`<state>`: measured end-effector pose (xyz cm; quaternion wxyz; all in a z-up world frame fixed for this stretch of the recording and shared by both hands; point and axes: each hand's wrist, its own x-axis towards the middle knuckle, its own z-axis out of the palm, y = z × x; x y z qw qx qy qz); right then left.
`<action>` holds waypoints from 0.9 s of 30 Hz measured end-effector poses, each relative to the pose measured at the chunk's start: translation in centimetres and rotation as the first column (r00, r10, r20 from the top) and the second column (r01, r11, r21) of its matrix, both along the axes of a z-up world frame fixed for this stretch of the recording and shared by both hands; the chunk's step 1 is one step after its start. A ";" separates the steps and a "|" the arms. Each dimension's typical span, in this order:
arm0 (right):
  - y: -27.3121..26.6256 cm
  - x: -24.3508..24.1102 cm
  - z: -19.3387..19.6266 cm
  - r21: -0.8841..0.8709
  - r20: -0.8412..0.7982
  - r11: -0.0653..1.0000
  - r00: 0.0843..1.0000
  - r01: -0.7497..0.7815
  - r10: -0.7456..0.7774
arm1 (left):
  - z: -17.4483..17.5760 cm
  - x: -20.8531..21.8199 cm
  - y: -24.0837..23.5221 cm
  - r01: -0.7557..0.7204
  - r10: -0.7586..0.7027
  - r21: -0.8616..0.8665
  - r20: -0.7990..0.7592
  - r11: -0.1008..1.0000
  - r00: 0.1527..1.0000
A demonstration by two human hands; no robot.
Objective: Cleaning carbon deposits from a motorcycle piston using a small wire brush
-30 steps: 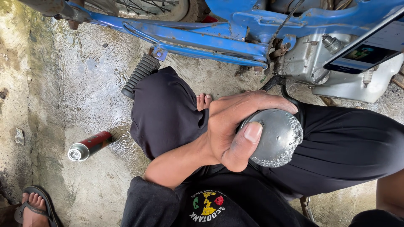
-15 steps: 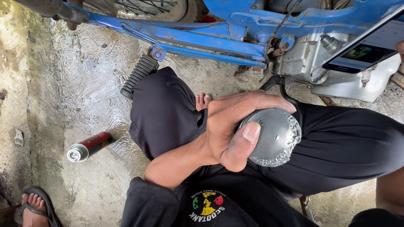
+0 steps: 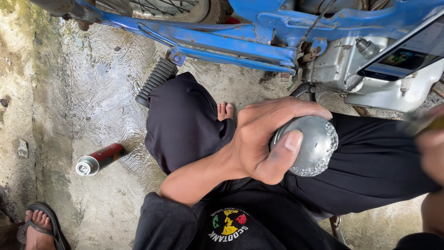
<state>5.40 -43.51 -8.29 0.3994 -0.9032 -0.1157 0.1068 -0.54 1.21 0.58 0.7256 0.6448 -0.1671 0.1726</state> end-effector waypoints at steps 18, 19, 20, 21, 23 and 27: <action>19.1 -1.2 14.9 -0.250 0.138 0.867 0.870 -0.431 0.473 | 0.8 -1.1 1.2 -0.116 0.113 0.056 0.060 0.992 0.992; 19.1 -1.2 15.5 -0.224 0.164 0.844 0.835 -0.487 0.525 | 0.9 -1.3 1.1 -0.132 0.127 0.047 0.095 0.990 0.987; 19.0 -1.6 15.2 -0.229 0.163 0.844 0.835 -0.486 0.525 | 0.8 -1.2 1.1 -0.131 0.126 0.042 0.096 0.991 0.987; 19.0 -1.8 14.9 -0.270 0.138 0.825 0.828 -0.497 0.544 | 0.7 -1.0 1.2 -0.167 0.159 0.063 0.112 0.984 0.981; 18.4 -1.7 13.7 -0.310 0.114 0.801 0.816 -0.512 0.566 | 0.5 -0.8 1.4 -0.209 0.197 0.083 0.129 0.974 0.972; 15.3 -2.2 11.2 -0.295 0.192 0.935 0.947 -0.194 0.257 | 0.5 -0.6 1.6 -0.324 0.313 0.068 0.139 0.944 0.940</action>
